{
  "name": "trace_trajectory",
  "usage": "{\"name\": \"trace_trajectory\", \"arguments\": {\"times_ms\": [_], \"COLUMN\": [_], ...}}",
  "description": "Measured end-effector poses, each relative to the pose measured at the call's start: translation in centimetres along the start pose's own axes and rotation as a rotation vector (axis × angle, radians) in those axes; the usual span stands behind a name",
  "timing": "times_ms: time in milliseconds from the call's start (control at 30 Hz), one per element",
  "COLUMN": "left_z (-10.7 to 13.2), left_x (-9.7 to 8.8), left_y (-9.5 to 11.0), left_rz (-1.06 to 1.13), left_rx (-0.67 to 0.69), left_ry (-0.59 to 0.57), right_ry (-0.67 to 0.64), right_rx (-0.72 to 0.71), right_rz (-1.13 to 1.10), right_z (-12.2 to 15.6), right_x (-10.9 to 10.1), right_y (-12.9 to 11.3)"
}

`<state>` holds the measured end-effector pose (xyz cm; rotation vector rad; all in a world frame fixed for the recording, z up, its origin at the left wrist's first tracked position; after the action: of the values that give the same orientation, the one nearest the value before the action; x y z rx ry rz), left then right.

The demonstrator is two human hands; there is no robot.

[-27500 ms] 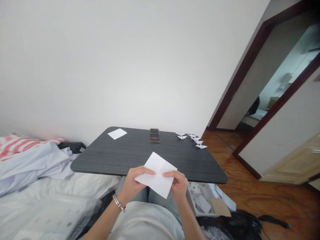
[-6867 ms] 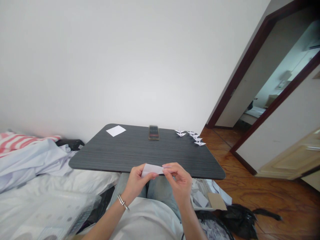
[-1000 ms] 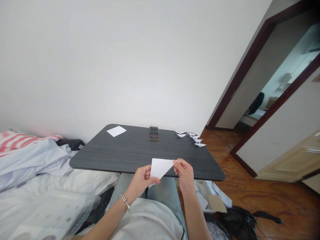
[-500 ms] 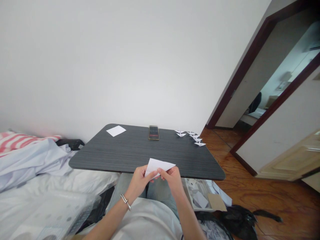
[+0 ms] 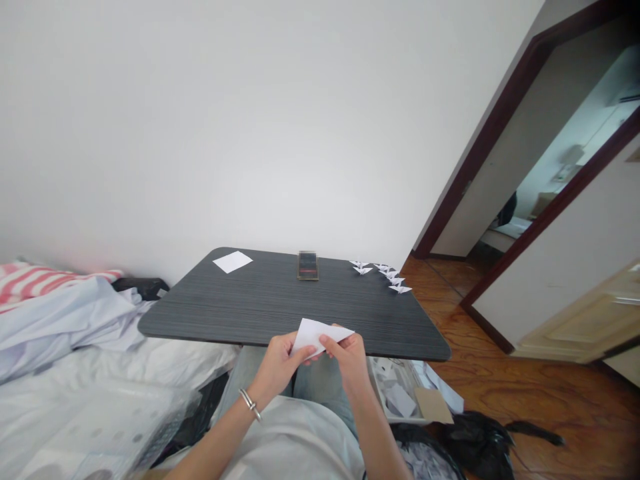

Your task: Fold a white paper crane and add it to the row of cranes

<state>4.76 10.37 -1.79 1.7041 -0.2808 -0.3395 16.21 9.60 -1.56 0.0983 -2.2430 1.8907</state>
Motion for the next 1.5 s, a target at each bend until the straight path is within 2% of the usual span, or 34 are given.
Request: {"name": "trace_trajectory", "arguments": {"times_ms": [167,367,567,667,733,800,933,1067,1233,1500], "left_z": [0.0,0.0,-0.1,-0.2,-0.2,-0.3,-0.4,-0.3,-0.2,-0.1], "left_x": [0.2,0.1,0.0,-0.1,-0.2,-0.1,0.0,-0.1,0.0,0.2], "left_y": [0.0,0.0,-0.5,-0.6,-0.8,-1.0,-1.2,-1.2,-0.9,-0.9], "left_rz": [0.022,0.02,0.039,0.076,0.103,0.129,0.164,0.178,0.199,0.235], "left_rx": [0.002,0.011,-0.016,-0.023,-0.031,-0.043,-0.042,-0.055,-0.083,-0.104], "left_ry": [-0.026,-0.018,-0.021,-0.014,-0.005,-0.011,-0.017,0.001,-0.01,-0.018], "right_ry": [0.04,0.092,0.101,0.036,-0.038,-0.058,0.04,0.017,0.008,-0.002], "right_rx": [-0.09,-0.036,-0.044,-0.005,0.027,0.022,0.038,-0.02,-0.091,-0.174], "right_rz": [0.057,0.05,0.01,-0.005,0.007,-0.019,-0.075,0.0,0.09,0.18], "right_z": [-0.9,-1.3,-1.4,-1.4,-1.2,-0.9,-0.5,-0.7,-1.1,-1.4], "right_x": [-1.7,-2.9,-3.8,-3.3,-2.2,-1.2,-0.6,-0.9,-2.2,-3.0], "right_y": [0.3,1.1,0.7,0.7,1.0,1.2,1.8,1.2,0.1,-0.3]}}
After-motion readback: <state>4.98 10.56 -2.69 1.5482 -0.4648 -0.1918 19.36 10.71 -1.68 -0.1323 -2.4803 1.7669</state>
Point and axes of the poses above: each hand's wrist, its own z-axis away from the middle knuckle, its own x-axis out of the palm, y = z × x, the point moved 8 cm from there along -z, towards the middle knuckle, and after that the axes turned 1 degree about z, right-handed, at the moved point
